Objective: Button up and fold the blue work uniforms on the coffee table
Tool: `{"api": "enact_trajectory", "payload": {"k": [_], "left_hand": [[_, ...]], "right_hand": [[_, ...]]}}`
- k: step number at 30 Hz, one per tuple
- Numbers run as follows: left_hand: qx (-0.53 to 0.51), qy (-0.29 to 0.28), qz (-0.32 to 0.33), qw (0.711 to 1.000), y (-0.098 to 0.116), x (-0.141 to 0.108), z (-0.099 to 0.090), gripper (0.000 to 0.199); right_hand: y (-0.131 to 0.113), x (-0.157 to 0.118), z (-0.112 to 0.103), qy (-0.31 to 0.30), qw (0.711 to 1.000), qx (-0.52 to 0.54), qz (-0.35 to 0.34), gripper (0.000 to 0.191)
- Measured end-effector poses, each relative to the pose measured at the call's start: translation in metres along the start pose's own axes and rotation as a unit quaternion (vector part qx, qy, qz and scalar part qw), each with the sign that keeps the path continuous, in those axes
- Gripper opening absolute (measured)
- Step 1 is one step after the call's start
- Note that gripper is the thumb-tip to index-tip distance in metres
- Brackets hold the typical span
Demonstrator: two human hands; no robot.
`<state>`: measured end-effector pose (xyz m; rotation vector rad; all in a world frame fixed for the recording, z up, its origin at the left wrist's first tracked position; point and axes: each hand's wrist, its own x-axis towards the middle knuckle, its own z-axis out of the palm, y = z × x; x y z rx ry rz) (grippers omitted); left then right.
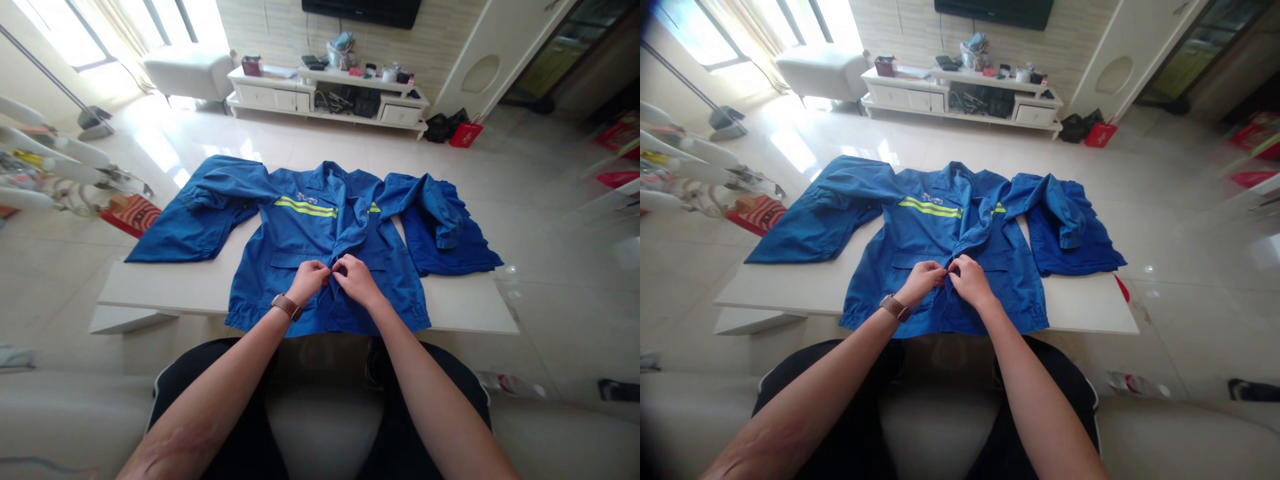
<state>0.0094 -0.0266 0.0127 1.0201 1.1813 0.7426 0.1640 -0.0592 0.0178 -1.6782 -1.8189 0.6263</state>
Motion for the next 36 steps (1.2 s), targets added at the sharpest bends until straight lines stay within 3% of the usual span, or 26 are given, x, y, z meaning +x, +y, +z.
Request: {"api": "enact_trajectory", "payload": {"k": [7, 15, 20, 28, 32, 36], "left_hand": [[-0.049, 0.018, -0.011, 0.999, 0.005, -0.002, 0.004, 0.019], [-0.105, 0.017, -0.021, 0.994, 0.010, -0.003, 0.004, 0.026], [-0.094, -0.004, -0.014, 0.996, 0.010, -0.006, 0.003, 0.030], [0.033, -0.027, 0.091, 0.995, 0.011, -0.005, 0.001, 0.030], [0.175, -0.001, 0.186, 0.967, 0.010, -0.007, -0.001, 0.024], [0.229, 0.020, 0.230, 0.945, 0.008, -0.012, 0.000, 0.020]], "right_hand": [[-0.006, -0.003, -0.002, 0.016, 0.999, -0.029, -0.026, 0.013], [-0.008, 0.002, 0.001, 0.094, 0.992, 0.078, 0.019, 0.012], [-0.008, 0.003, 0.001, 0.101, 0.987, 0.118, 0.049, 0.009], [0.000, 0.009, 0.008, 0.044, 0.935, 0.282, 0.210, 0.007], [0.002, 0.012, 0.009, 0.022, 0.915, 0.309, 0.260, 0.007], [0.003, 0.014, 0.007, -0.020, 0.916, 0.282, 0.284, 0.005]]}}
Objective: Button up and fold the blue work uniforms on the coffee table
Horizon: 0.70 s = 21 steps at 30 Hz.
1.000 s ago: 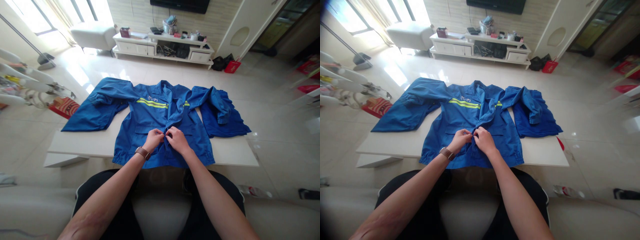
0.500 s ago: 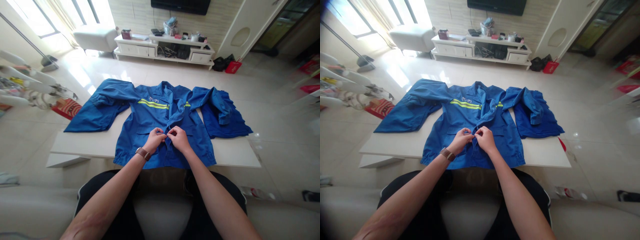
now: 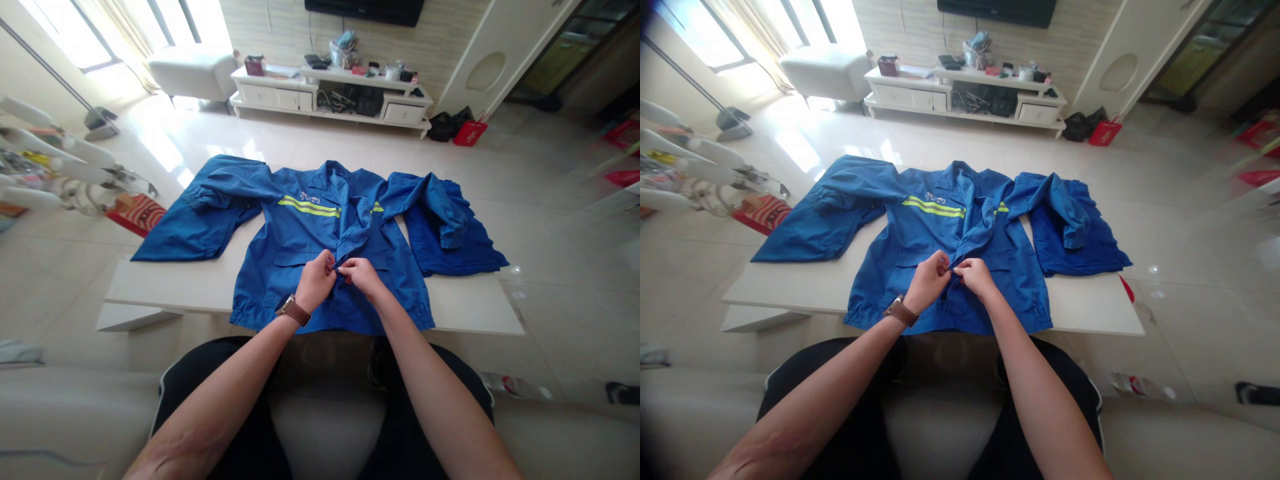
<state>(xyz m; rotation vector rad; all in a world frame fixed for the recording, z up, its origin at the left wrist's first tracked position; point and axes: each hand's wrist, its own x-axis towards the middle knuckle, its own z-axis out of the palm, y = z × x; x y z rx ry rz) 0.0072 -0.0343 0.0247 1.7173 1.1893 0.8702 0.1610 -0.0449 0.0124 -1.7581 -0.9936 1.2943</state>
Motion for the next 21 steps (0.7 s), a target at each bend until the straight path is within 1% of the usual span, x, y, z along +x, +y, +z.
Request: {"api": "enact_trajectory", "payload": {"k": [2, 4, 6, 9, 12, 15, 17, 19, 21], "left_hand": [[-0.002, -0.012, -0.004, 1.000, 0.001, 0.000, -0.001, 0.023], [-0.008, -0.035, -0.024, 0.999, 0.001, 0.001, -0.005, 0.025], [-0.002, -0.069, -0.049, 0.996, 0.002, 0.003, -0.010, 0.023], [0.027, -0.132, -0.068, 0.989, 0.002, 0.003, -0.013, 0.016], [0.021, -0.193, -0.093, 0.977, -0.002, 0.002, -0.010, 0.015], [-0.039, -0.249, -0.147, 0.956, -0.010, 0.000, -0.003, 0.017], [-0.067, -0.275, -0.168, 0.944, -0.014, -0.001, 0.002, 0.018], [-0.084, -0.302, -0.182, 0.932, -0.014, -0.003, 0.005, 0.018], [-0.101, -0.330, -0.203, 0.916, -0.010, -0.007, 0.007, 0.021]], "right_hand": [[0.001, 0.001, -0.001, -0.009, 0.999, -0.035, -0.012, 0.006], [0.003, 0.001, -0.003, -0.012, 0.997, -0.071, -0.032, 0.008], [0.006, 0.001, -0.004, -0.005, 0.993, -0.107, -0.054, 0.010], [0.009, -0.001, -0.005, 0.028, 0.980, -0.177, -0.086, 0.006], [0.011, -0.004, -0.002, 0.056, 0.964, -0.236, -0.108, 0.004], [0.012, -0.005, 0.001, 0.068, 0.951, -0.275, -0.122, 0.007], [0.012, -0.005, 0.002, 0.084, 0.942, -0.297, -0.129, 0.013], [0.010, -0.005, 0.001, 0.103, 0.939, -0.303, -0.125, 0.017], [0.007, -0.004, -0.002, 0.112, 0.943, -0.295, -0.107, 0.021]]}}
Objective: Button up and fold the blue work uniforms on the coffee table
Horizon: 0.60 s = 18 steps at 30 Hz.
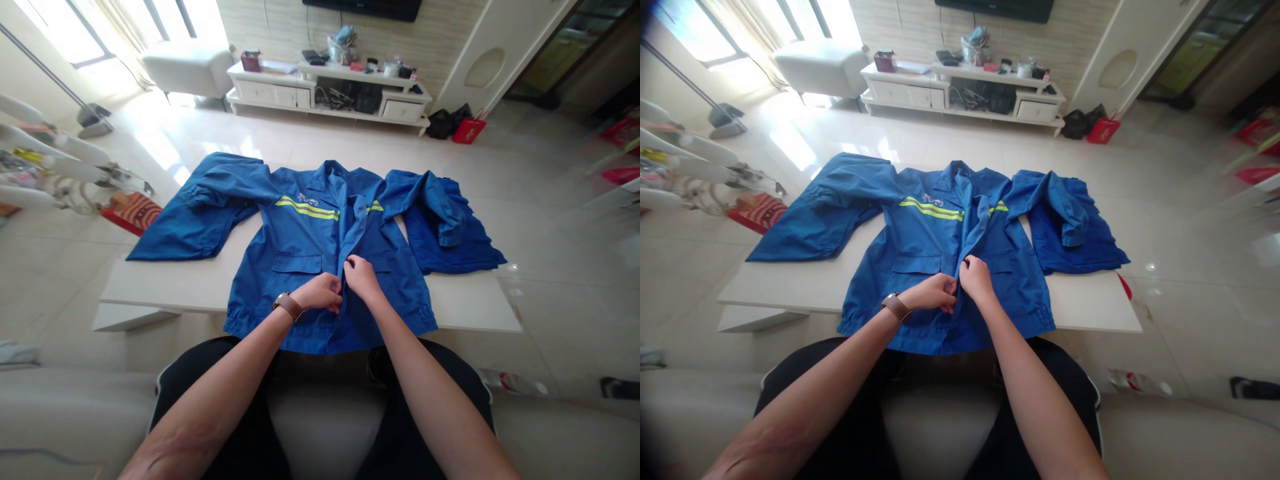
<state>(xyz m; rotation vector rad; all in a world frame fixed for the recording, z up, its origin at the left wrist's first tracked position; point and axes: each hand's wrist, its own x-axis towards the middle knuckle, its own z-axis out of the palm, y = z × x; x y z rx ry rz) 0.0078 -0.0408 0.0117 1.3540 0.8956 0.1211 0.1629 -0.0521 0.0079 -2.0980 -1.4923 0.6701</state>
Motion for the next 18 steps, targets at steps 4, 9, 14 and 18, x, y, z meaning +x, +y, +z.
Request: {"api": "enact_trajectory", "payload": {"k": [4, 9, 14, 18], "left_hand": [[-0.007, -0.053, -0.027, 0.998, 0.005, -0.007, 0.011, 0.025], [0.083, -0.060, -0.031, 0.994, 0.008, -0.010, 0.007, 0.016], [0.316, 0.154, 0.158, 0.923, 0.004, -0.011, -0.011, 0.037], [0.442, 0.130, 0.129, 0.878, -0.011, -0.011, -0.012, 0.058]], "right_hand": [[0.001, 0.001, -0.004, -0.015, 1.000, -0.014, 0.017, 0.018], [0.002, -0.003, -0.007, -0.009, 0.998, -0.059, 0.004, 0.013], [0.002, -0.005, -0.014, 0.006, 0.998, -0.054, 0.008, 0.014], [0.003, -0.008, -0.023, 0.007, 0.997, -0.073, 0.013, 0.013]]}}
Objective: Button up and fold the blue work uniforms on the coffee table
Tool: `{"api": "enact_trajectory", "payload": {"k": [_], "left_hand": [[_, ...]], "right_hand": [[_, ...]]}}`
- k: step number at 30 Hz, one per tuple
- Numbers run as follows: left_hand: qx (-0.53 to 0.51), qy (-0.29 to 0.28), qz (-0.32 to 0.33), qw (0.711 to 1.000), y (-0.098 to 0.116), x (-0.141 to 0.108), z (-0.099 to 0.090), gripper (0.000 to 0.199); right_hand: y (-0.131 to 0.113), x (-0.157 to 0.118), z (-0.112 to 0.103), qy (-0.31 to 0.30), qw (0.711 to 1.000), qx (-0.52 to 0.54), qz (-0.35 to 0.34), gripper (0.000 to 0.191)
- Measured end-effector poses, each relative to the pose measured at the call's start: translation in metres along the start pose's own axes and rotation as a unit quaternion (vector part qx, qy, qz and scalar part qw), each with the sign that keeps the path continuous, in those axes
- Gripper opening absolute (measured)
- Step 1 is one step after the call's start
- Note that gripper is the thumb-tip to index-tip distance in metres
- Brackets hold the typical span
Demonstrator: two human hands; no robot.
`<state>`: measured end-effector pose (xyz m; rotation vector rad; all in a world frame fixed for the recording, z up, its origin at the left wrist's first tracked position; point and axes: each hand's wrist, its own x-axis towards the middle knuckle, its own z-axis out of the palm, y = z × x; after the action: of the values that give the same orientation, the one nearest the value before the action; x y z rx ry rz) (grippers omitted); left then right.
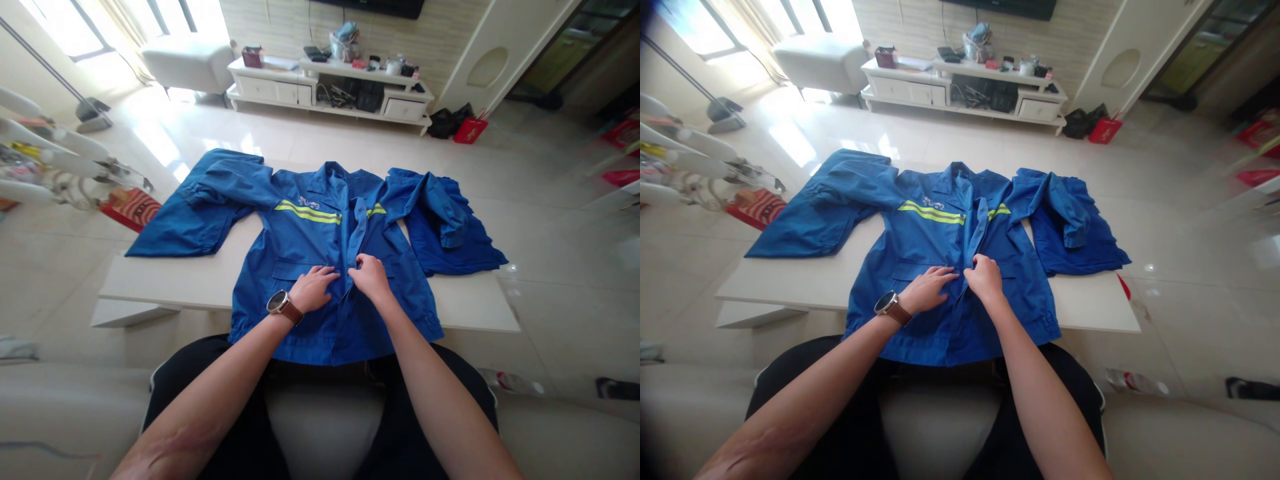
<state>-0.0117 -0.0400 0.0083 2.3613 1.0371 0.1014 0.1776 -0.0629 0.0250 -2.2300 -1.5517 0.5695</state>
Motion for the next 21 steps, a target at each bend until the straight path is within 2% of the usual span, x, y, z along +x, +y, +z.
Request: {"api": "enact_trajectory", "payload": {"k": [3, 7, 9, 12, 15, 18, 21], "left_hand": [[0.033, -0.054, -0.024, 0.998, -0.003, -0.001, 0.010, 0.044], [0.002, -0.058, -0.011, 0.998, -0.001, 0.001, 0.011, 0.019], [-0.039, -0.050, -0.036, 0.997, 0.001, 0.003, 0.010, 0.008], [-0.095, -0.020, -0.085, 0.992, 0.001, 0.005, 0.011, 0.014], [-0.126, 0.009, -0.111, 0.986, -0.002, 0.008, 0.018, 0.012], [-0.107, 0.020, -0.122, 0.987, -0.003, 0.011, 0.028, 0.005], [-0.059, 0.024, -0.120, 0.991, 0.002, 0.015, 0.036, 0.010]], "right_hand": [[0.000, -0.004, -0.007, 0.004, 1.000, -0.022, 0.012, 0.010], [0.001, -0.009, -0.011, 0.012, 0.998, -0.053, 0.017, 0.010], [0.002, -0.011, -0.011, 0.009, 0.998, -0.067, 0.009, 0.011], [0.002, -0.015, -0.010, -0.008, 0.996, -0.085, 0.007, 0.011], [0.001, -0.019, -0.010, -0.032, 0.995, -0.093, -0.003, 0.010], [0.000, -0.024, -0.010, -0.043, 0.994, -0.096, -0.022, 0.011], [0.000, -0.024, -0.007, -0.052, 0.993, -0.099, -0.040, 0.012]]}}
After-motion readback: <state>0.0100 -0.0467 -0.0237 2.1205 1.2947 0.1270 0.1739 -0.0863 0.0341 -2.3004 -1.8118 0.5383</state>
